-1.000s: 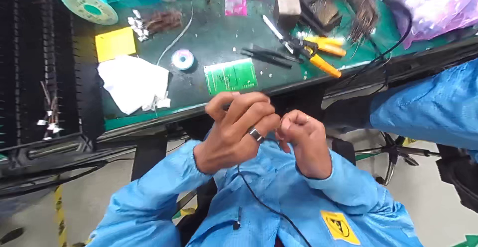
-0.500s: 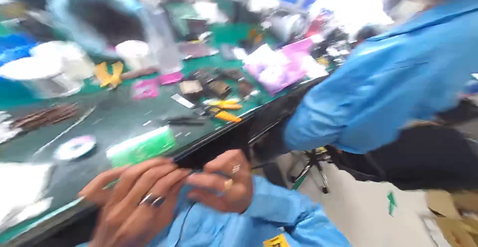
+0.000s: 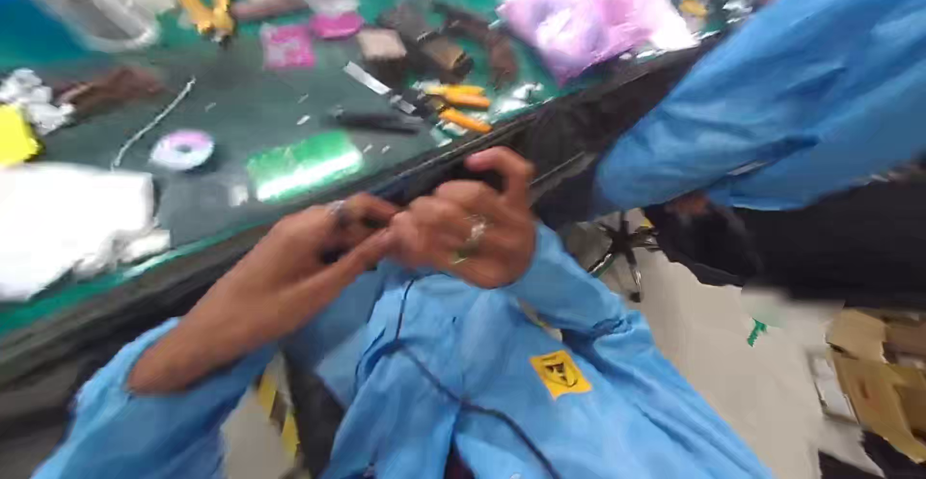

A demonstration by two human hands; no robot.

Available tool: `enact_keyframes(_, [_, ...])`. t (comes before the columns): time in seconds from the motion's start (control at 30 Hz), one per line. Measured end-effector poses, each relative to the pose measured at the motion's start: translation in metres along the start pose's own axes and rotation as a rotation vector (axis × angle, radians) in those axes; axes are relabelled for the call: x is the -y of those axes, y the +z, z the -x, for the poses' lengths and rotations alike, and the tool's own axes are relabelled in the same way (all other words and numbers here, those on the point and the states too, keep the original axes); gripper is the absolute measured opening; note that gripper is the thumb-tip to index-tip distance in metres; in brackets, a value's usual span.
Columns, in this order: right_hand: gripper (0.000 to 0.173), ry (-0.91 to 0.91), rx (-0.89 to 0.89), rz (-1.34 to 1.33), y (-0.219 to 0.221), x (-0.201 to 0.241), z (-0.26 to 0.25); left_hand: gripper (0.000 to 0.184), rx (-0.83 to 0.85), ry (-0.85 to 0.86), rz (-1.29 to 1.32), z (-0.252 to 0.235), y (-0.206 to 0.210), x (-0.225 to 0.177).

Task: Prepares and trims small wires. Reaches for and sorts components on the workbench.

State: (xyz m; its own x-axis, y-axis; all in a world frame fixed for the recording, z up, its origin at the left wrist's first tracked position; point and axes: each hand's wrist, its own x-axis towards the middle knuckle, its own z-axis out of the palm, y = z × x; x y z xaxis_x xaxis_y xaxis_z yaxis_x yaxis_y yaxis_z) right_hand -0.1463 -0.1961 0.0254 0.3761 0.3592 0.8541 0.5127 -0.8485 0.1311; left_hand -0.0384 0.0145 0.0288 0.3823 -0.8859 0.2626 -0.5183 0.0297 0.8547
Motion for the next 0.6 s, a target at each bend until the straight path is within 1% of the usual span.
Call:
enact_keyframes(0.03, [0.012,0.008,-0.017,-0.014,0.002,0.002,0.004,0.023,0.006,-0.003,0.114,0.002,-0.001,-0.001])
enact_keyframes(0.1, [0.016,0.021,-0.059,-0.030,0.010,-0.005,0.008,0.018,-0.024,0.040,0.204,-0.001,-0.004,-0.003])
enact_keyframes(0.17, [0.017,0.061,-0.086,-0.060,0.014,-0.012,0.011,0.020,-0.041,0.078,0.249,-0.007,0.000,-0.001])
enact_keyframes(0.23, [0.015,0.076,-0.086,-0.081,0.014,-0.015,0.012,0.020,-0.069,0.101,0.292,-0.009,0.006,0.002])
enact_keyframes(0.37, [0.016,0.055,-0.087,-0.077,0.012,-0.015,0.014,0.016,-0.220,0.124,0.332,-0.010,0.015,0.006])
enact_keyframes(0.47, [0.016,0.074,-0.132,-0.092,0.015,-0.010,0.014,0.013,-0.302,0.102,0.373,-0.006,0.023,-0.001])
enact_keyframes(0.6, [0.017,0.102,-0.160,-0.127,0.011,-0.005,0.012,0.010,-0.386,0.117,0.390,-0.002,0.029,-0.009])
